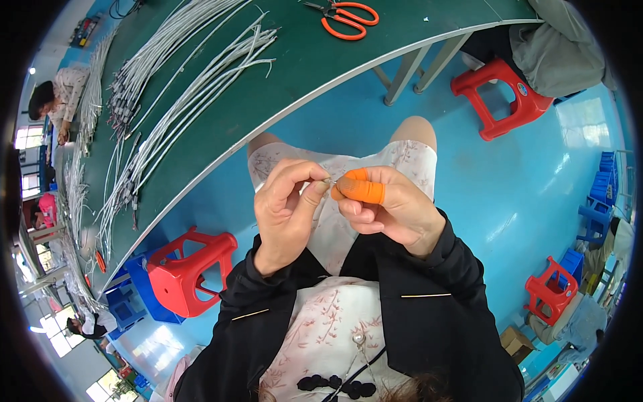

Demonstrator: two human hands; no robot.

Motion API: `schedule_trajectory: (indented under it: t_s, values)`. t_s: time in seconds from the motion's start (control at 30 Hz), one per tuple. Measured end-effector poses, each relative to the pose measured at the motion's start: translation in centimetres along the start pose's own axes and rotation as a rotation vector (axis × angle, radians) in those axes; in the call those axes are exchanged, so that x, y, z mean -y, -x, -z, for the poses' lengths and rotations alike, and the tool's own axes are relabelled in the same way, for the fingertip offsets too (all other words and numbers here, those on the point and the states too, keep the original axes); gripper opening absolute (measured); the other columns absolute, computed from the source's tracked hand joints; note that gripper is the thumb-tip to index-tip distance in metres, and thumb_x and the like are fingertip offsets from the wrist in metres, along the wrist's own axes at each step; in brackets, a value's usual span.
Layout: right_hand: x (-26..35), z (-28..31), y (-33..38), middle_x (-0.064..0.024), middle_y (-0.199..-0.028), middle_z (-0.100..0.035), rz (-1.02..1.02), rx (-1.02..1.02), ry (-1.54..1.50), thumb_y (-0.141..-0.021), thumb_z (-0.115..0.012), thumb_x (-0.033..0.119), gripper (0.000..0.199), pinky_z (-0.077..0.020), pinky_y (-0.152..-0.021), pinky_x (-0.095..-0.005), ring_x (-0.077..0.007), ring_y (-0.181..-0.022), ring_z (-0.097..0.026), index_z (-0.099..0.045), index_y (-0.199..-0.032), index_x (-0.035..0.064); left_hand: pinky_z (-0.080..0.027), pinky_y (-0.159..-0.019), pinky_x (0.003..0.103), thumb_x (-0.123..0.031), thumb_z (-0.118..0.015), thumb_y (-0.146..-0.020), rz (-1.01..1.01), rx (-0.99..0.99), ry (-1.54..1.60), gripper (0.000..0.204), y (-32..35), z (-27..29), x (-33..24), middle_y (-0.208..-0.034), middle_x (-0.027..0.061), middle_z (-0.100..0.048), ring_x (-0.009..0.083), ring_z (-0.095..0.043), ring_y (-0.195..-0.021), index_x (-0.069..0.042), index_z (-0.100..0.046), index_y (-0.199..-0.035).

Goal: The person peels back the outer casing of a cable by hand and uses shears to trim the internal wires. After repeating these steps on several cables, the person gathers the finished wires from the table and sets them aside.

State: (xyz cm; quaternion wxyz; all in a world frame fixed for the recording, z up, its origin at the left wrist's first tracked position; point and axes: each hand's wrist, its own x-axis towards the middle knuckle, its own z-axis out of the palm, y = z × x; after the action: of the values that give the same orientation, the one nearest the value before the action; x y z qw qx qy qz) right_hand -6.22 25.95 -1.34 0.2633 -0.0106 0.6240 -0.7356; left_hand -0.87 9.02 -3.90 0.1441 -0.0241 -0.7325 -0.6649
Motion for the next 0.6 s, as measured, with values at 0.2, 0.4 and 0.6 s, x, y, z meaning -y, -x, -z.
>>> schedule_trajectory:
  t_s: [0.2, 0.4, 0.6]
  values:
    - [-0.5, 0.4, 0.2, -0.0064, -0.083, -0.059, 0.249, -0.138, 0.233, -0.087, -0.063, 0.008, 0.015, -0.0378, -0.047, -0.0211, -0.0099, -0.057, -0.049, -0.060, -0.097, -0.0025, -0.046, -0.067, 0.024, -0.002, -0.057, -0.090, 0.397, -0.101, 0.459, 0.012, -0.4, 0.3, -0.7, -0.087, 0.0063, -0.060, 0.0125, -0.057, -0.077, 0.003, -0.057, -0.100]
    - [-0.8, -0.6, 0.1, -0.0075, -0.078, -0.058, 0.549, -0.121, 0.530, -0.081, -0.067, 0.005, 0.016, -0.0384, -0.047, -0.0225, -0.0120, -0.055, -0.050, -0.061, -0.094, -0.0026, -0.046, -0.066, 0.024, -0.003, -0.057, -0.090, 0.493, -0.042, 0.470, 0.012, -0.3, 0.2, -1.9, -0.085, 0.0056, -0.061, 0.0116, -0.057, -0.075, 0.002, -0.056, -0.101]
    - [-0.8, -0.7, -0.8, -0.0089, -0.071, -0.057, 0.912, -0.067, 0.880, -0.075, -0.072, 0.002, 0.019, -0.0391, -0.047, -0.0241, -0.0146, -0.053, -0.051, -0.062, -0.091, -0.0027, -0.046, -0.065, 0.024, -0.001, -0.059, -0.089, 0.264, -0.016, 0.282, 0.011, 0.0, -0.2, -0.9, -0.089, 0.0050, -0.060, 0.0117, -0.057, -0.076, 0.002, -0.058, -0.099]
